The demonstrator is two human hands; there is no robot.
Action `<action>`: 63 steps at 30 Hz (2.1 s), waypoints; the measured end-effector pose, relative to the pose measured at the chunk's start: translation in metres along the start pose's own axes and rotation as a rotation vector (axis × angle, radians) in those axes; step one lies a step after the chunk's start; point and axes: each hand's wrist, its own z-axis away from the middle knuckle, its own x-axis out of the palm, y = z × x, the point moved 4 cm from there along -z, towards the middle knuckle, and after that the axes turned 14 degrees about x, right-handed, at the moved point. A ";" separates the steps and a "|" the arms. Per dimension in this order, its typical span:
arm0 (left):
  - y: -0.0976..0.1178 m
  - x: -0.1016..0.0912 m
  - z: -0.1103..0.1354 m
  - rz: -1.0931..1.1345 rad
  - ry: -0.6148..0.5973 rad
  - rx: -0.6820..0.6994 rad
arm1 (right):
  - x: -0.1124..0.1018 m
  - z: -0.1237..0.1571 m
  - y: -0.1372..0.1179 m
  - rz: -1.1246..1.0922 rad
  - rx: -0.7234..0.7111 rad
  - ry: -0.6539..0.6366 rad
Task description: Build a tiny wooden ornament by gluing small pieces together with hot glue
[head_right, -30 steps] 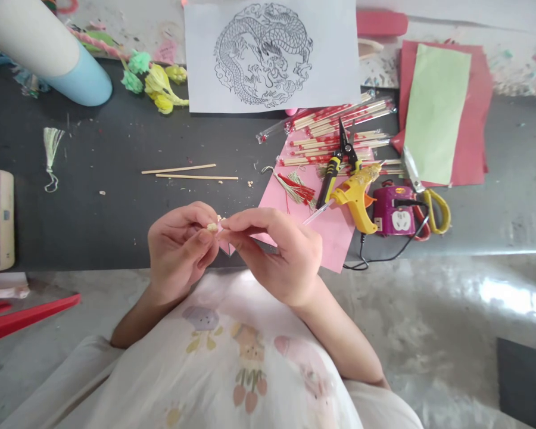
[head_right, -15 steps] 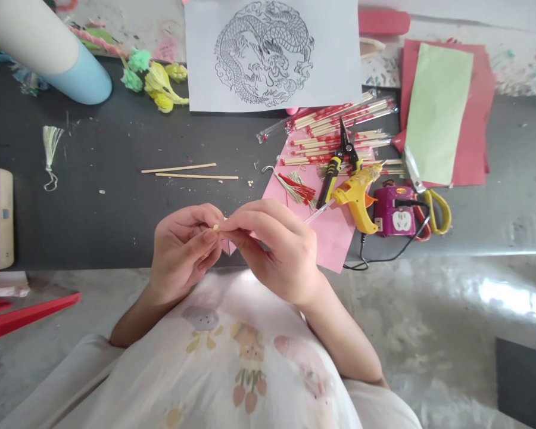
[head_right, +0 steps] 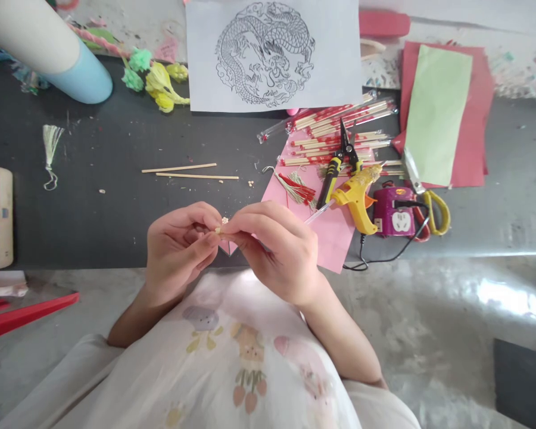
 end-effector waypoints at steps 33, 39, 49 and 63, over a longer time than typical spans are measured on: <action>0.027 -0.002 0.001 -0.568 -0.065 0.639 | 0.001 0.011 0.008 -0.078 0.054 -0.088; 0.026 -0.003 0.002 -0.571 -0.067 0.636 | 0.001 0.012 0.010 -0.045 0.037 -0.085; 0.023 -0.003 0.003 -0.584 -0.041 0.566 | 0.002 0.011 0.009 0.012 0.014 -0.060; -0.015 0.007 0.003 0.134 0.032 -0.242 | 0.000 0.007 0.011 -0.003 0.073 0.044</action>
